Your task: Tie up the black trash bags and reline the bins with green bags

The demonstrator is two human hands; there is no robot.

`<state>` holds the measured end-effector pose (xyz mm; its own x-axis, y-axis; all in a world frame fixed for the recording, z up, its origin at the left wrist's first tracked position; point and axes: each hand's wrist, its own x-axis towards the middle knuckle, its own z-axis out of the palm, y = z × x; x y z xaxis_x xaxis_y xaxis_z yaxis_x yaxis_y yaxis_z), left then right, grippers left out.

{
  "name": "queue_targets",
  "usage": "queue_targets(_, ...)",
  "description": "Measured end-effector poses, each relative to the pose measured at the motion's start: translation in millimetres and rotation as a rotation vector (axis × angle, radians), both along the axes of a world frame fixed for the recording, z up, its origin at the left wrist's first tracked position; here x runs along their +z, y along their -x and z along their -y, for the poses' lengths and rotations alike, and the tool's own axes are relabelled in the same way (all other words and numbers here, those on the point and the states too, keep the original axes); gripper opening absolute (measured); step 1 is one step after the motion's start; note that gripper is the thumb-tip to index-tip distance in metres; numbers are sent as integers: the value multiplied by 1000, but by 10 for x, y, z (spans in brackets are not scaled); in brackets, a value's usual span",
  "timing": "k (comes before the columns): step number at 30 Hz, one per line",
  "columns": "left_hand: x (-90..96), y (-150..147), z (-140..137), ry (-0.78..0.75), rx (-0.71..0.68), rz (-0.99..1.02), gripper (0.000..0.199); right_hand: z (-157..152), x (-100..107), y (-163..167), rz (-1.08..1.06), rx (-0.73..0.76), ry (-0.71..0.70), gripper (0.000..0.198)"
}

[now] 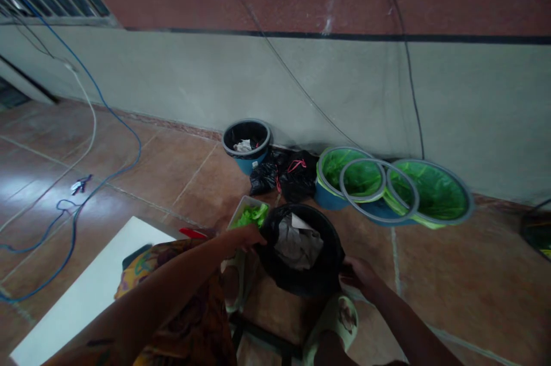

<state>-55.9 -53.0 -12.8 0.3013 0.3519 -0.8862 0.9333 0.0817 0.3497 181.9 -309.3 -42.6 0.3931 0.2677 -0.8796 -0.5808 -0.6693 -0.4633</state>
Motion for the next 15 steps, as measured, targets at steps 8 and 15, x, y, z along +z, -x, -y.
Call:
queue_targets(8,20,-39,203,-84,318,94,35,37,-118,0,73,-212,-31,2)
queue_targets(15,38,-56,77,-160,331,154,21,22,43,380,-162,92,-113,15)
